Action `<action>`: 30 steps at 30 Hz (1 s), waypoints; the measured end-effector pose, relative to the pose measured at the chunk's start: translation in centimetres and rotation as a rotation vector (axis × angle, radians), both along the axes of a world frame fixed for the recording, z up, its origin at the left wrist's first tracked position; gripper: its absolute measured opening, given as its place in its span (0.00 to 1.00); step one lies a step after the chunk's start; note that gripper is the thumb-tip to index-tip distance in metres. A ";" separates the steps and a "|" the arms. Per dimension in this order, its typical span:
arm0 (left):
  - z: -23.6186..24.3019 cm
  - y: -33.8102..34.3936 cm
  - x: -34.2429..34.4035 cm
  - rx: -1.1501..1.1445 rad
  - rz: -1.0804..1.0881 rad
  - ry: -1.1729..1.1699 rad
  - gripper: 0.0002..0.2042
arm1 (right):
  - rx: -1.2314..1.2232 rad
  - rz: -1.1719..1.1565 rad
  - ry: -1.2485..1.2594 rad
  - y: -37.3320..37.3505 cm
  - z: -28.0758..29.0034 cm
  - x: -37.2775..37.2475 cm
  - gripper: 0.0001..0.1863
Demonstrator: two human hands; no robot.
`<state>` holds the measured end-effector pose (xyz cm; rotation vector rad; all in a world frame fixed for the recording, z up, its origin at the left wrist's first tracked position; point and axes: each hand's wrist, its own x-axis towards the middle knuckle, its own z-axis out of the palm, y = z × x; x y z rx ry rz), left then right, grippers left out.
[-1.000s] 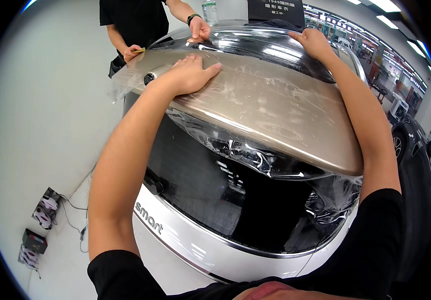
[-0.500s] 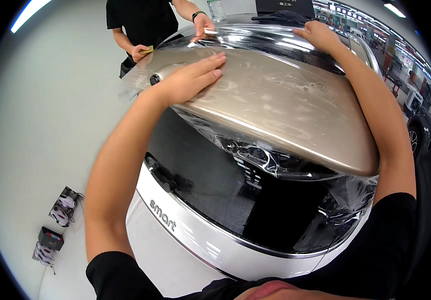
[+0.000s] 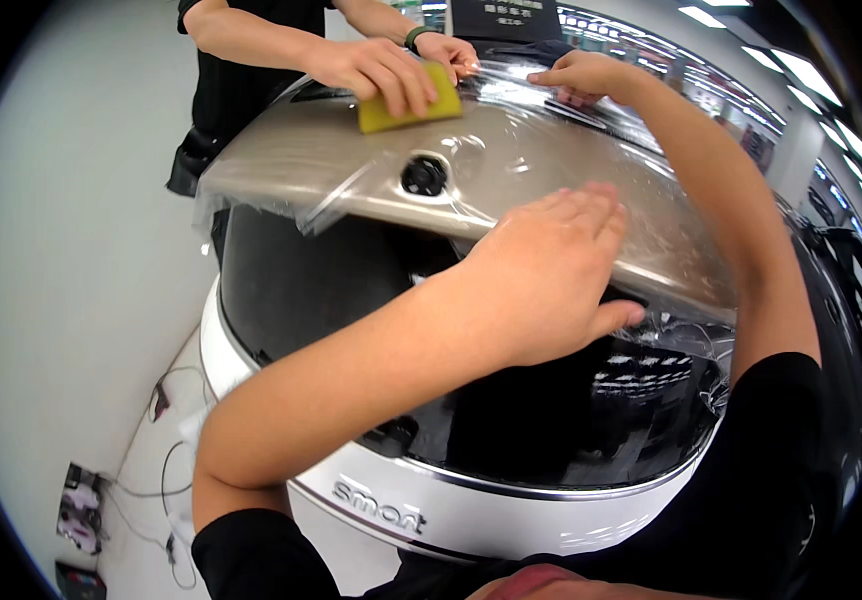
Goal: The person applies a protective film to the rear spoiler of a white car. They use a spray bottle to wet the surface and a squeegee to smooth the film, removing air bubbles and excess liquid. The person also uses their hands to position the film and a knife to trim the edges.
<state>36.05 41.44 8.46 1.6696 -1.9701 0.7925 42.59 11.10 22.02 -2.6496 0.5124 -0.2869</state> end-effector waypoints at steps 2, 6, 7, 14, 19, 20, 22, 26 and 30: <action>-0.3 0.1 1.2 -0.013 0.053 -0.028 0.41 | 0.093 -0.011 0.122 1.3 0.9 0.6 0.34; -1.2 -0.7 1.8 -0.042 0.092 -0.124 0.37 | 0.062 -0.034 0.213 3.8 0.0 0.9 0.30; -1.1 -0.7 2.0 -0.083 0.111 -0.165 0.35 | 0.086 -0.003 0.276 3.6 0.4 1.3 0.30; -0.8 0.0 2.7 -0.056 0.150 -0.181 0.25 | 0.041 0.038 0.078 2.8 -1.1 1.6 0.28; -1.2 -0.7 2.9 -0.039 0.143 -0.209 0.24 | -0.006 0.017 0.032 4.4 -0.2 0.7 0.25; -1.4 -1.0 2.9 -0.028 0.132 -0.197 0.24 | 0.051 0.020 0.019 3.9 -0.4 0.8 0.25; -1.8 -1.3 2.9 -0.077 0.101 -0.168 0.24 | -0.021 0.022 -0.032 3.5 -0.1 0.6 0.25; -2.5 -1.8 3.3 -0.084 0.069 -0.125 0.24 | 0.005 0.039 -0.014 2.7 -0.2 1.0 0.23; -2.5 -1.3 3.2 -0.084 0.033 -0.079 0.23 | -0.019 0.065 -0.033 2.3 -0.8 1.4 0.24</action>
